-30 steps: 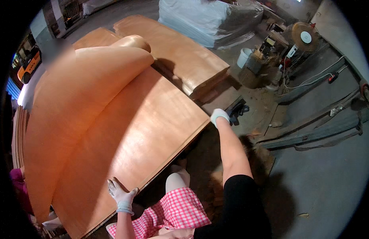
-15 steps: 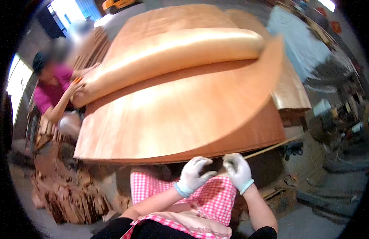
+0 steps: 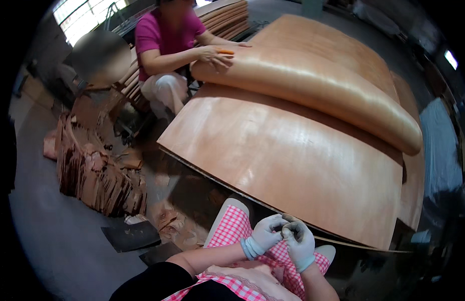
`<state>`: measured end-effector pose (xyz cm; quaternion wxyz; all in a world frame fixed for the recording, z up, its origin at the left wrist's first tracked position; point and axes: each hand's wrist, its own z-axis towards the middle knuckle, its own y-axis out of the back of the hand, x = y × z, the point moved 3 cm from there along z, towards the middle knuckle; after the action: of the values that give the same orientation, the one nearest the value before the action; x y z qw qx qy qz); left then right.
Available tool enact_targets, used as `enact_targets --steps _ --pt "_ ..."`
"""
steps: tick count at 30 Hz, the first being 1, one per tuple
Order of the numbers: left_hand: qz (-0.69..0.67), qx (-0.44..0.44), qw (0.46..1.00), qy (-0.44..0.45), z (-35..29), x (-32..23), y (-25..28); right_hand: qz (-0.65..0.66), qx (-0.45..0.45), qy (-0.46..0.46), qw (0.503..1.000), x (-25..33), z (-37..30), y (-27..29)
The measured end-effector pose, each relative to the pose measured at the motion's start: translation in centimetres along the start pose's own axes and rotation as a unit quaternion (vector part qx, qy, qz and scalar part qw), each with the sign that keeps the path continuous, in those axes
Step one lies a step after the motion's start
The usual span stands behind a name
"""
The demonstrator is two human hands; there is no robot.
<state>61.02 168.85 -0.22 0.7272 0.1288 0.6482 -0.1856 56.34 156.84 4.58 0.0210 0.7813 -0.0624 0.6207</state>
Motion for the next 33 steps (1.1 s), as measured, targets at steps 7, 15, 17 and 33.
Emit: enact_targets --steps 7,15,17,33 --pt "-0.112 -0.206 0.963 0.132 1.1 4.2 9.7 -0.281 0.005 0.009 0.960 0.3 4.5 -1.1" --pt "0.114 -0.477 0.864 0.113 4.4 8.4 39.0 -0.438 -0.035 -0.137 0.888 -1.6 3.6 12.5" --pt "0.182 -0.508 0.836 0.099 4.8 8.3 44.5 -0.453 -0.045 -0.138 0.880 -2.7 2.6 16.7" --pt "0.342 -0.390 0.826 0.221 6.1 10.9 53.6 -0.554 -0.050 -0.279 0.783 -3.5 4.7 17.1"
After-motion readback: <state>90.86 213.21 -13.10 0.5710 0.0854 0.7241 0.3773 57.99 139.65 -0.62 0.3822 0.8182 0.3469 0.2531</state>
